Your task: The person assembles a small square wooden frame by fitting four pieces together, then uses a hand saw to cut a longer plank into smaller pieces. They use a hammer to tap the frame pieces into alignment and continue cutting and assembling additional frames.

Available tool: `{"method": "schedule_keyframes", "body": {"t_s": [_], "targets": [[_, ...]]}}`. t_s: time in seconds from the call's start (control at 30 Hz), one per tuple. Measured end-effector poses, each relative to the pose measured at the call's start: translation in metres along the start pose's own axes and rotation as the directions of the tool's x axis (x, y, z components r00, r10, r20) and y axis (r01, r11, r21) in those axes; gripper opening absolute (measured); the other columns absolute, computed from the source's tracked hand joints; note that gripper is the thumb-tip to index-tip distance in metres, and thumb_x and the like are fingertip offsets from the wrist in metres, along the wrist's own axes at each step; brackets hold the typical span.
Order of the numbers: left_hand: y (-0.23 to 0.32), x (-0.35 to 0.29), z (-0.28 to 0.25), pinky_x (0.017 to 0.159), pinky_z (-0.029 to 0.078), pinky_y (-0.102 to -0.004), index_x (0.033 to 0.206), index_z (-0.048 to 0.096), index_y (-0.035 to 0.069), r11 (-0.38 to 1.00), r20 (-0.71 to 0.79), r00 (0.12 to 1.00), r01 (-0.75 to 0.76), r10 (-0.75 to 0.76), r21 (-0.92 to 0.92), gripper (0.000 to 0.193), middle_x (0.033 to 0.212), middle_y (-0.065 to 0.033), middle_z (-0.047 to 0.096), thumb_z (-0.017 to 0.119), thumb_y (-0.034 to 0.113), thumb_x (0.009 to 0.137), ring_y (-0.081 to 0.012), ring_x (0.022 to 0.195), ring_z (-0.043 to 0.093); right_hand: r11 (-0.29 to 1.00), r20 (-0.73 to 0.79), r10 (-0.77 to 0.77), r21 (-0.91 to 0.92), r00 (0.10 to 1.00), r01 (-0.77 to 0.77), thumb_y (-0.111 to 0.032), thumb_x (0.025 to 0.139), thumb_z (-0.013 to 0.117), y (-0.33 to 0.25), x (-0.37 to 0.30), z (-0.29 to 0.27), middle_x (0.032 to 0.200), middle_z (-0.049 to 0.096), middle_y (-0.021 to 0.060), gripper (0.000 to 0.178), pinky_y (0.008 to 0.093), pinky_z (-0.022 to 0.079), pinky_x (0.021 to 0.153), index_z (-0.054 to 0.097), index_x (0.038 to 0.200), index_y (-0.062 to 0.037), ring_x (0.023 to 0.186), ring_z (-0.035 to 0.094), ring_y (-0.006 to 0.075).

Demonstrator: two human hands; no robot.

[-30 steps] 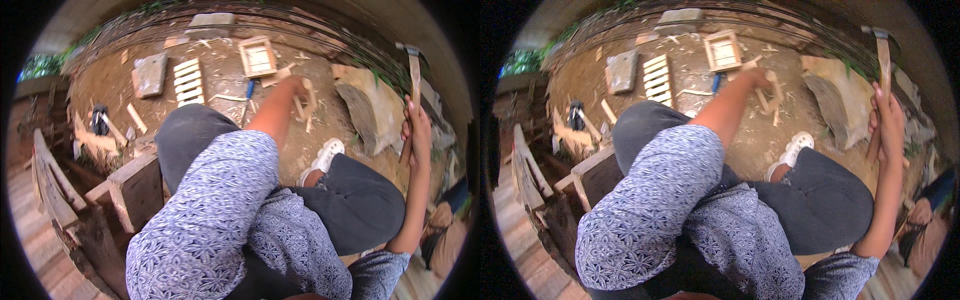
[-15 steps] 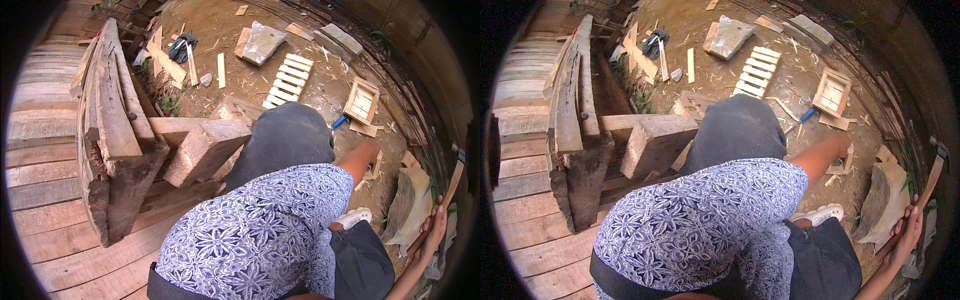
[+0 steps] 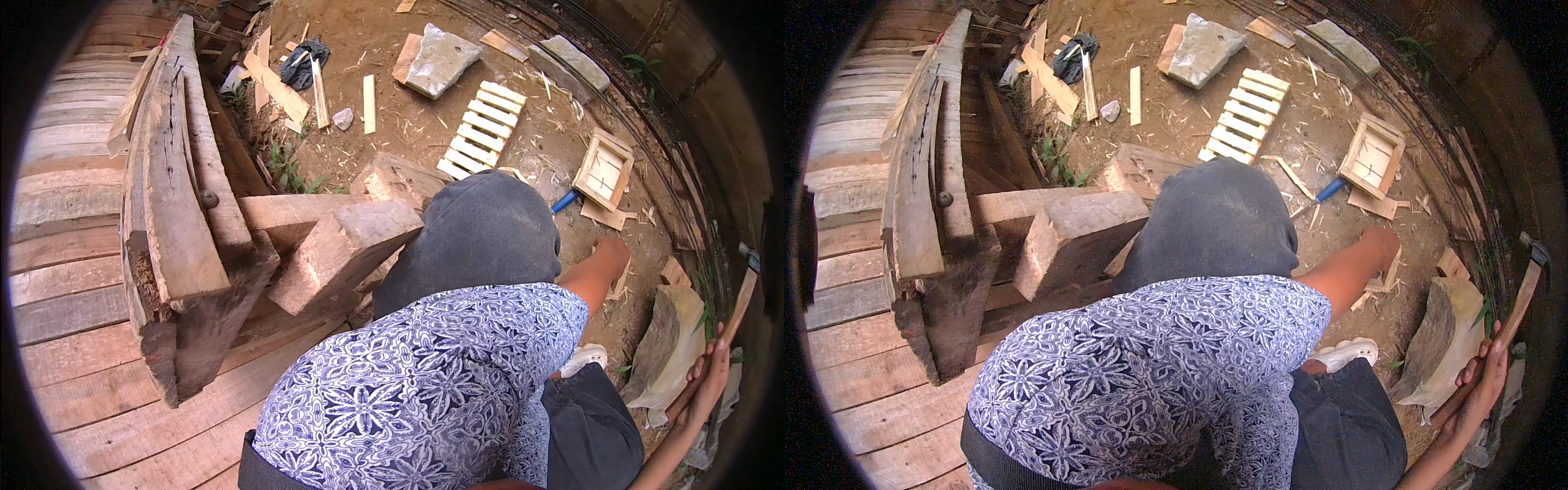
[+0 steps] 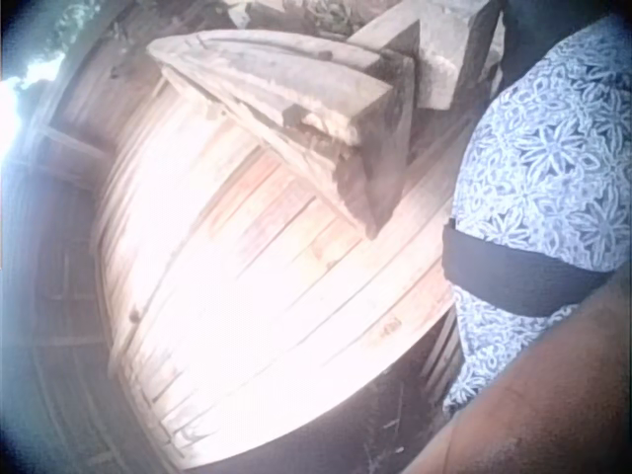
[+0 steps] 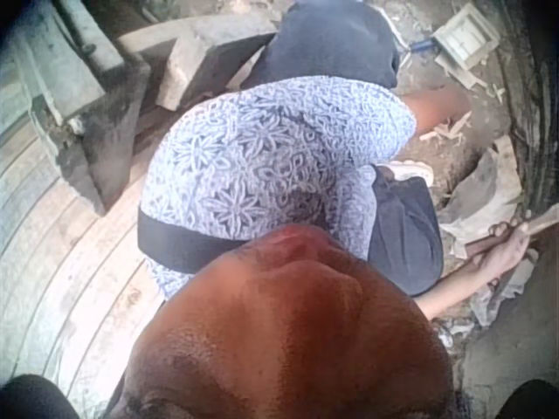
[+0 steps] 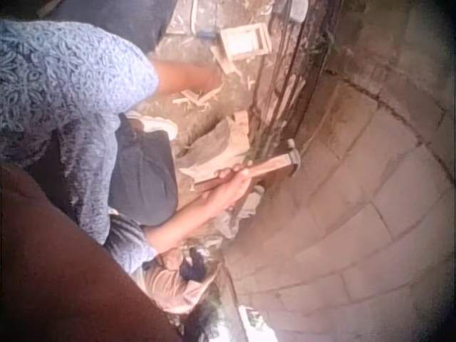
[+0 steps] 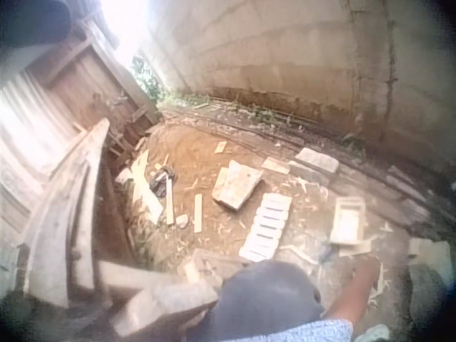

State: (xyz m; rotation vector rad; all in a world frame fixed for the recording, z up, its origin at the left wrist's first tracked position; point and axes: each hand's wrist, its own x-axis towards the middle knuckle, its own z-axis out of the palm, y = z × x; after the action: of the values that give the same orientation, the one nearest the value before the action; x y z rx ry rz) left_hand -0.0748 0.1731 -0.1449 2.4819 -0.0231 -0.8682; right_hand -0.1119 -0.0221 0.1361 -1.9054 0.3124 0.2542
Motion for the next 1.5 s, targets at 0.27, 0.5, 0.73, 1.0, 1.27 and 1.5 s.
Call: {"method": "schedule_keyframes", "body": {"t_s": [0.27, 0.5, 0.73, 1.0, 1.27, 1.5], "targets": [[-0.011, 0.006, 0.015, 0.091, 0.053, -0.0401, 0.114, 0.069, 0.005, 1.0, -0.096, 0.995, -0.002, 0.003, 0.012, 0.062, 0.125, -0.0162, 0.062, 0.085, 0.038, 0.064, -0.0298, 0.115, 0.061, 1.0, 0.026, -0.01, -0.001, 1.0, 0.01, -0.034, 0.102, 0.053, 0.0, 0.002, 0.001, 0.086, 0.046, -0.0061, 0.05, 0.0171, 0.034, 0.048, 0.046, 0.141, -0.0037, 0.056, 0.038, -0.0007], [-0.005, 0.016, 0.026, 0.088, 0.055, -0.0451, 0.117, 0.068, 0.005, 0.999, -0.102, 0.995, 0.018, -0.022, -0.035, 0.036, 0.127, -0.0151, 0.061, 0.067, 0.023, 0.085, -0.0306, 0.115, 0.061, 0.999, -0.087, 0.033, -0.018, 0.996, -0.035, -0.037, 0.1, 0.056, 0.004, -0.012, -0.004, 0.081, 0.046, -0.0089, 0.047, 0.0168, 0.031, 0.048, 0.053, 0.136, -0.0062, 0.056, 0.037, -0.0009], [-0.039, 0.025, 0.008, 0.089, 0.054, -0.0393, 0.101, 0.073, 0.007, 0.986, -0.056, 0.989, -0.134, 0.14, 0.094, 0.035, 0.109, -0.0153, 0.07, 0.077, 0.031, 0.075, -0.0302, 0.103, 0.067, 0.995, 0.017, 0.046, -0.089, 0.999, -0.045, -0.038, 0.097, 0.058, -0.016, -0.006, 0.006, 0.082, 0.05, -0.0064, 0.045, 0.0188, 0.038, 0.053, 0.061, 0.127, -0.0042, 0.061, 0.044, 0.0017], [-0.021, 0.039, 0.005, 0.102, 0.045, -0.043, 0.119, 0.063, 0.001, 0.974, -0.008, 0.977, -0.213, 0.213, -0.078, 0.059, 0.125, -0.024, 0.061, 0.064, 0.043, 0.079, -0.0364, 0.118, 0.058, 0.993, -0.023, 0.01, 0.12, 1.0, -0.007, -0.036, 0.098, 0.056, 0.01, -0.011, -0.022, 0.084, 0.055, -0.0043, 0.045, 0.0202, 0.043, 0.055, 0.058, 0.125, -0.0002, 0.059, 0.047, 0.0034], [-0.025, 0.042, 0.027, 0.098, 0.045, -0.0464, 0.125, 0.055, -0.006, 0.99, -0.04, 0.998, -0.059, 0.054, -0.128, 0.08, 0.119, -0.0312, 0.061, 0.057, 0.064, 0.085, -0.043, 0.115, 0.058, 0.959, 0.063, 0.242, 0.136, 0.968, -0.249, -0.034, 0.1, 0.05, 0.03, -0.007, -0.01, 0.08, 0.052, -0.0023, 0.048, 0.0203, 0.043, 0.052, 0.053, 0.13, 0.0031, 0.057, 0.046, 0.0044], [-0.007, 0.042, 0.026, 0.096, 0.046, -0.0483, 0.132, 0.055, 0.004, 0.987, -0.005, 1.0, 0.026, -0.027, -0.158, 0.077, 0.115, -0.0282, 0.064, 0.046, 0.068, 0.088, -0.0413, 0.113, 0.06, 0.877, 0.236, 0.392, 0.199, 0.89, -0.438, -0.026, 0.095, 0.058, 0.055, 0.029, -0.018, 0.087, 0.055, 0.0019, 0.042, 0.0239, 0.045, 0.055, 0.054, 0.127, 0.0015, 0.059, 0.05, 0.0077]]}}
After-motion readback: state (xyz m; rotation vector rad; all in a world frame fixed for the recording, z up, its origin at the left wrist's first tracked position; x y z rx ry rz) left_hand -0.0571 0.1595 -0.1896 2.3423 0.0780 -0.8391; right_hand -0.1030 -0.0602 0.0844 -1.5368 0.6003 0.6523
